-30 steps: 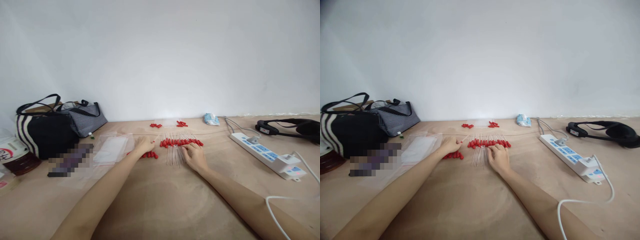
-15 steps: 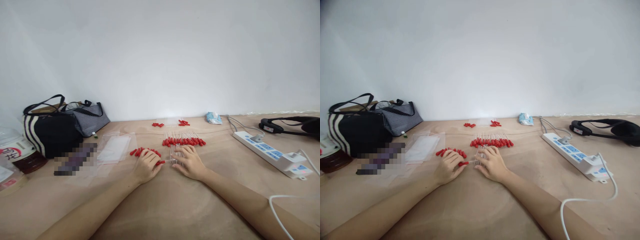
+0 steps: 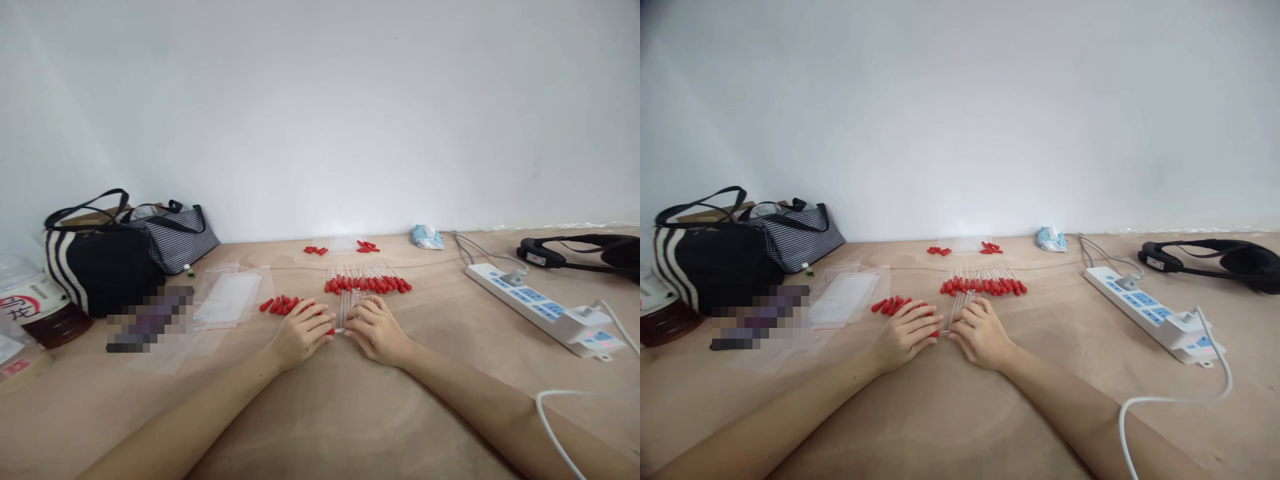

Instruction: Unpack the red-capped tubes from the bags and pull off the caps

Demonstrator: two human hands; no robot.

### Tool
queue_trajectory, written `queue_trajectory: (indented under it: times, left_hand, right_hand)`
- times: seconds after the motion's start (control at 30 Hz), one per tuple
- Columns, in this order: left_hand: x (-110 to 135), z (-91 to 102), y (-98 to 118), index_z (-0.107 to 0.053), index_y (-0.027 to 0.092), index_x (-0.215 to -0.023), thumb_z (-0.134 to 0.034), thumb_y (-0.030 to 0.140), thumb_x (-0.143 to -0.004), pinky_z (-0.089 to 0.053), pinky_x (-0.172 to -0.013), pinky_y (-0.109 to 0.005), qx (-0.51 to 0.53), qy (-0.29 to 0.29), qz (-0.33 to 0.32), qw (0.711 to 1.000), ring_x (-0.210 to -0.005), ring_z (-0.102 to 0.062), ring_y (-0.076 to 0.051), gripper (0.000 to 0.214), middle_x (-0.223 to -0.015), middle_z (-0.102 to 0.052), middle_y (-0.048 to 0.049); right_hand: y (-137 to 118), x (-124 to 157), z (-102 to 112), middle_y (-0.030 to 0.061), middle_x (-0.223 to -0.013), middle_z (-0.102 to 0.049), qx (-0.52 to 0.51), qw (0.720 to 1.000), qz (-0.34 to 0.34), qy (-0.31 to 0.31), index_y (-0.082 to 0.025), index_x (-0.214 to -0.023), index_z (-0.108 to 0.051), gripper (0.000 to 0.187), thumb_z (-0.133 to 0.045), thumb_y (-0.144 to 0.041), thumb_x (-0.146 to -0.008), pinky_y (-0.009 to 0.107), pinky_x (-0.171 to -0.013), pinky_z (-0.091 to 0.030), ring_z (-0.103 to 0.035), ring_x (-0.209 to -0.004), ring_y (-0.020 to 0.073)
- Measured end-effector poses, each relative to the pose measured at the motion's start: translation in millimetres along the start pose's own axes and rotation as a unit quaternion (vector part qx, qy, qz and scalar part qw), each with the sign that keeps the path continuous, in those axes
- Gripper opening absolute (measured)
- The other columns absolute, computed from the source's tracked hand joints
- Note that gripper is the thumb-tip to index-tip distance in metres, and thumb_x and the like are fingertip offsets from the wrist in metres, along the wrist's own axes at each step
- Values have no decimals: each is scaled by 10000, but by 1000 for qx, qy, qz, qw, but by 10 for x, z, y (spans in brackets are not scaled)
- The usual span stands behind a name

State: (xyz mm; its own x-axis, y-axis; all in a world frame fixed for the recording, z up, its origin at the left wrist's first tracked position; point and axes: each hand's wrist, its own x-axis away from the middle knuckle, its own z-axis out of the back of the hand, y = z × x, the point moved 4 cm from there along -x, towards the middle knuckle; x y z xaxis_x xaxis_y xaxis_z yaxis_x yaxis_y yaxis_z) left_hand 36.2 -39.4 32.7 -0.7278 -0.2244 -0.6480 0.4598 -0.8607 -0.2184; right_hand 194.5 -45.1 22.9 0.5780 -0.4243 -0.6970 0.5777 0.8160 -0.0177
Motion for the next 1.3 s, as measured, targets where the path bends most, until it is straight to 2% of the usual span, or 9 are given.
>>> queue_trajectory:
  times: [0.47, 0.53, 0.63, 0.73, 0.87, 0.97, 1.07, 1.2, 1.3]
  left_hand:
    - [41, 89, 23, -606, 204, -834, -506, 159, -820, -331, -896, -407, -6, 16, -15, 1000, -899, -584, -170, 110, -860, -692, 31]
    - [67, 130, -39, -612, 216, -811, -495, 154, -821, -356, -874, -393, -1, 18, 24, 1000, -887, -581, -168, 133, -855, -686, 27]
    - [104, 223, -245, -627, 206, -827, -475, 217, -831, -436, -748, -319, 4, 34, 154, 987, -788, -573, -151, 152, -823, -649, -17]
    - [179, 295, -535, -629, 180, -892, -438, 283, -836, -455, -612, -259, -13, 40, 300, 953, -678, -547, -135, 224, -767, -577, -37]
    - [343, 303, -863, -599, 164, -960, -492, 311, -777, -438, -588, -260, -64, 0, 400, 914, -584, -529, -133, 258, -707, -552, -12]
    - [446, 249, -977, -590, 168, -936, -525, 361, -747, -424, -608, -269, -84, -39, 432, 897, -566, -540, -141, 277, -646, -566, 11]
    - [468, 187, -975, -597, 170, -880, -550, 426, -720, -412, -639, -279, -89, -56, 430, 897, -587, -562, -150, 306, -625, -587, 14]
    - [431, 170, -923, -595, 174, -857, -561, 476, -693, -407, -662, -284, -82, -36, 421, 903, -613, -577, -157, 346, -616, -609, 13]
    - [399, 216, -892, -593, 173, -837, -514, 454, -736, -406, -658, -288, -71, -8, 409, 910, -602, -577, -159, 309, -590, -613, 14]
  right_hand:
    - [19, 52, 36, 9, -781, -611, 23, 1000, 3, -9, -181, -747, -570, 175, -434, -239, -842, 384, -885, -241, -480, -823, 151]
    - [86, 88, 90, 19, -777, -611, 23, 999, -28, -3, -181, -748, -574, 183, -429, -236, -844, 382, -860, -267, -490, -809, 156]
    - [234, 146, 139, 30, -759, -608, 3, 995, -103, 7, -192, -802, -592, 193, -425, -271, -854, 336, -744, -344, -511, -734, 152]
    - [362, 170, 114, 35, -714, -574, -55, 984, -165, 22, -192, -901, -595, 225, -390, -278, -868, 270, -614, -395, -522, -646, 133]
    - [485, 189, 75, 60, -762, -546, -60, 975, -208, 54, -173, -976, -585, 262, -361, -204, -844, 276, -643, -447, -546, -696, 151]
    - [577, 242, 85, 72, -792, -570, -22, 968, -246, 50, -155, -955, -584, 265, -380, -137, -785, 289, -659, -451, -556, -715, 163]
    - [651, 303, 103, 73, -788, -595, 17, 962, -271, 29, -149, -870, -577, 236, -398, -102, -724, 281, -638, -438, -557, -693, 165]
    - [707, 350, 77, 61, -741, -597, 55, 959, -277, 8, -163, -752, -554, 156, -414, -110, -708, 260, -598, -422, -556, -668, 164]
    - [702, 347, 29, 59, -732, -590, 52, 965, -256, 11, -166, -727, -565, 158, -417, -109, -718, 251, -577, -425, -557, -652, 158]
